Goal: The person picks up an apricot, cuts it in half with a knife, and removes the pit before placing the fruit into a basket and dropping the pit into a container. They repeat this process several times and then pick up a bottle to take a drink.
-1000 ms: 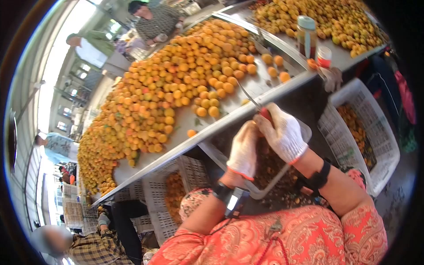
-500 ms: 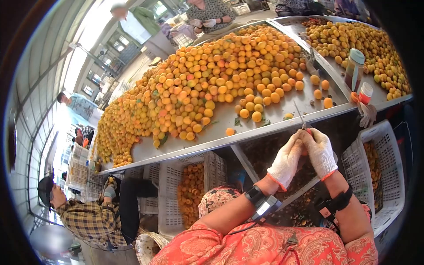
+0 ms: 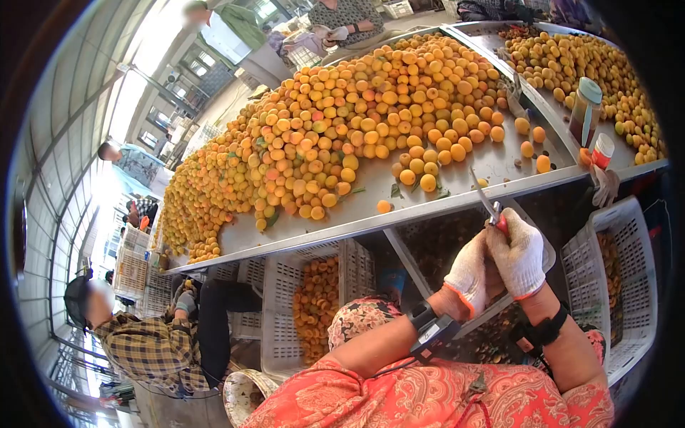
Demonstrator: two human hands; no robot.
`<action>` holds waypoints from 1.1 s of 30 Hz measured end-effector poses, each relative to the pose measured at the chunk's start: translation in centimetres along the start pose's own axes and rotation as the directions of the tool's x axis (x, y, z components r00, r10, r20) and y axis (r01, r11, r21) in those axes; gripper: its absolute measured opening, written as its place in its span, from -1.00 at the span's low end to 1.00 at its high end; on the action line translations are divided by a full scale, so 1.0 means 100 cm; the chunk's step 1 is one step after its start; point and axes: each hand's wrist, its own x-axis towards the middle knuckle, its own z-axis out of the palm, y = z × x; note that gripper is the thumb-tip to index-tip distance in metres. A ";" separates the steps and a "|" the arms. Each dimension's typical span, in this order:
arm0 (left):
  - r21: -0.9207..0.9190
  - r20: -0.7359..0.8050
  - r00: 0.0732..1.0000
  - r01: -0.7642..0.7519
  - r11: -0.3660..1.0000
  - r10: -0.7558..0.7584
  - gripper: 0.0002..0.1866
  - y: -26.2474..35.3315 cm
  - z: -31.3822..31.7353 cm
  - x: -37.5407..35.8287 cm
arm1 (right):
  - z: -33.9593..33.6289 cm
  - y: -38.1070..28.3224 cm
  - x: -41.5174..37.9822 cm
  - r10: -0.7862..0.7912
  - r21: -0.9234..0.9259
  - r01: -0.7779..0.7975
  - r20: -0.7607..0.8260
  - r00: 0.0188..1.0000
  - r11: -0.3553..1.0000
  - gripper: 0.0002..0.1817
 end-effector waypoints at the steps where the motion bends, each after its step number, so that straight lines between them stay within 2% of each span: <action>1: 0.000 -0.003 1.000 0.001 1.000 -0.001 -0.60 0.000 0.002 -0.002 | 0.000 -0.002 0.000 0.003 0.002 -0.003 0.000 1.000 1.000 -0.80; 3: 0.026 -0.050 0.999 0.023 0.999 -0.022 -0.60 0.002 0.005 -0.009 | 0.000 -0.007 0.000 -0.103 -0.005 0.103 -0.045 0.994 0.995 -0.81; 5: 0.075 -0.098 0.995 0.024 0.997 -0.017 -0.61 0.010 0.011 -0.019 | 0.001 -0.002 0.002 -0.012 0.130 0.016 -0.035 0.999 0.991 -0.81; 6: 0.123 -0.077 0.996 -0.043 0.991 0.053 -0.59 0.013 0.020 -0.028 | 0.001 0.002 0.005 0.108 0.241 -0.102 -0.013 0.994 0.965 -0.81; 7: 0.071 0.265 0.963 0.019 0.997 -0.038 -0.77 0.018 -0.038 0.010 | 0.003 0.018 0.009 0.257 0.548 -0.255 0.074 0.964 0.797 -0.82; 8: 0.071 0.168 0.985 -0.042 0.997 0.030 -0.76 0.018 -0.022 0.009 | 0.007 0.015 0.013 0.387 0.759 -0.288 0.051 0.920 0.584 -0.83; 9: 0.100 0.002 1.000 -0.025 0.995 0.025 -0.77 0.020 -0.018 0.002 | -0.005 0.000 0.019 0.518 0.817 -0.396 0.142 0.844 0.420 -0.79; 10: 0.087 0.120 0.990 -0.088 0.992 0.078 -0.75 0.016 -0.034 0.009 | -0.016 0.029 0.015 0.449 0.834 -0.482 0.334 0.829 0.269 -0.77; 11: 0.037 0.224 0.971 -0.093 0.995 0.083 -0.63 0.022 -0.040 0.012 | -0.020 0.045 0.014 0.343 0.854 -0.488 0.410 0.845 0.183 -0.72; 13: 0.120 0.396 0.902 -0.235 0.965 0.170 -0.54 0.030 -0.053 0.028 | -0.015 0.022 0.014 0.392 0.771 -0.316 0.094 0.915 0.552 -0.67; 15: -0.013 0.300 0.939 -0.172 0.985 0.168 -0.53 0.025 -0.047 0.024 | -0.005 0.020 0.008 0.106 0.550 -0.072 -0.030 0.994 0.832 -0.64; 16: -0.011 0.038 0.971 -0.234 0.972 0.234 -0.59 0.013 -0.015 0.007 | -0.006 0.019 0.005 0.004 0.357 0.002 -0.015 1.000 0.934 -0.66; 17: -0.015 0.044 0.974 -0.224 0.975 0.224 -0.59 0.015 -0.012 0.004 | -0.005 0.012 0.004 -0.096 0.143 0.091 0.030 0.995 0.986 -0.68; 19: -0.004 -0.170 0.968 -0.187 0.982 0.184 -0.66 0.014 -0.010 0.008 | -0.012 0.004 0.003 -0.069 0.094 0.066 0.029 0.997 0.993 -0.72; 20: 0.064 -0.094 0.983 -0.154 0.986 0.160 -0.71 0.018 -0.019 0.017 | -0.018 -0.003 0.004 0.144 0.292 -0.165 0.094 0.985 0.942 -0.75; 21: 0.024 0.242 0.970 -0.027 0.999 0.020 -0.73 0.026 -0.025 0.013 | -0.022 -0.007 0.004 0.330 0.457 -0.384 0.197 0.923 0.802 -0.79; 22: 0.053 0.238 0.970 -0.062 0.997 0.047 -0.73 0.027 -0.027 0.012 | -0.026 -0.002 0.006 0.259 0.456 -0.305 0.164 0.952 0.836 -0.80; 24: 0.087 0.239 0.968 -0.099 0.991 0.076 -0.74 0.030 -0.029 0.011 | -0.025 0.005 0.004 0.230 0.504 -0.305 0.207 0.951 0.808 -0.79; 25: 0.154 0.288 0.953 -0.144 0.978 0.095 -0.72 0.032 -0.033 0.012 | -0.026 0.006 0.004 0.198 0.553 -0.306 0.247 0.949 0.775 -0.79; 26: 0.216 0.337 0.935 -0.191 0.958 0.110 -0.69 0.033 -0.034 0.013 | -0.028 0.006 0.003 0.191 0.421 -0.324 0.328 0.925 0.847 -0.73; 27: 0.217 0.338 0.935 -0.190 0.958 0.109 -0.69 0.029 -0.022 0.008 | -0.031 0.008 0.001 0.077 0.245 -0.154 0.295 0.952 0.957 -0.67; 28: 0.172 0.046 0.982 -0.191 0.966 0.185 -0.72 0.021 0.001 0.000 | -0.029 0.011 -0.001 0.003 0.146 -0.040 0.245 0.970 0.988 -0.69; 29: 0.129 -0.253 0.940 -0.204 0.970 0.231 -0.75 0.017 0.014 -0.004 | -0.027 0.014 -0.002 -0.077 0.040 0.071 0.203 0.976 0.997 -0.71; 30: 0.177 -0.141 0.974 -0.153 0.972 0.179 -0.73 0.023 -0.012 0.002 | -0.028 0.013 -0.003 -0.076 0.038 0.069 0.203 0.976 0.997 -0.71; 31: 0.177 -0.140 0.974 -0.152 0.972 0.178 -0.73 0.023 -0.016 0.000 | -0.029 0.012 -0.003 -0.062 0.052 0.052 0.222 0.973 0.997 -0.71; 33: 0.211 -0.005 0.982 -0.184 0.960 0.190 -0.72 0.022 -0.020 -0.003 | -0.032 0.010 -0.001 -0.047 0.064 0.033 0.240 0.970 0.997 -0.70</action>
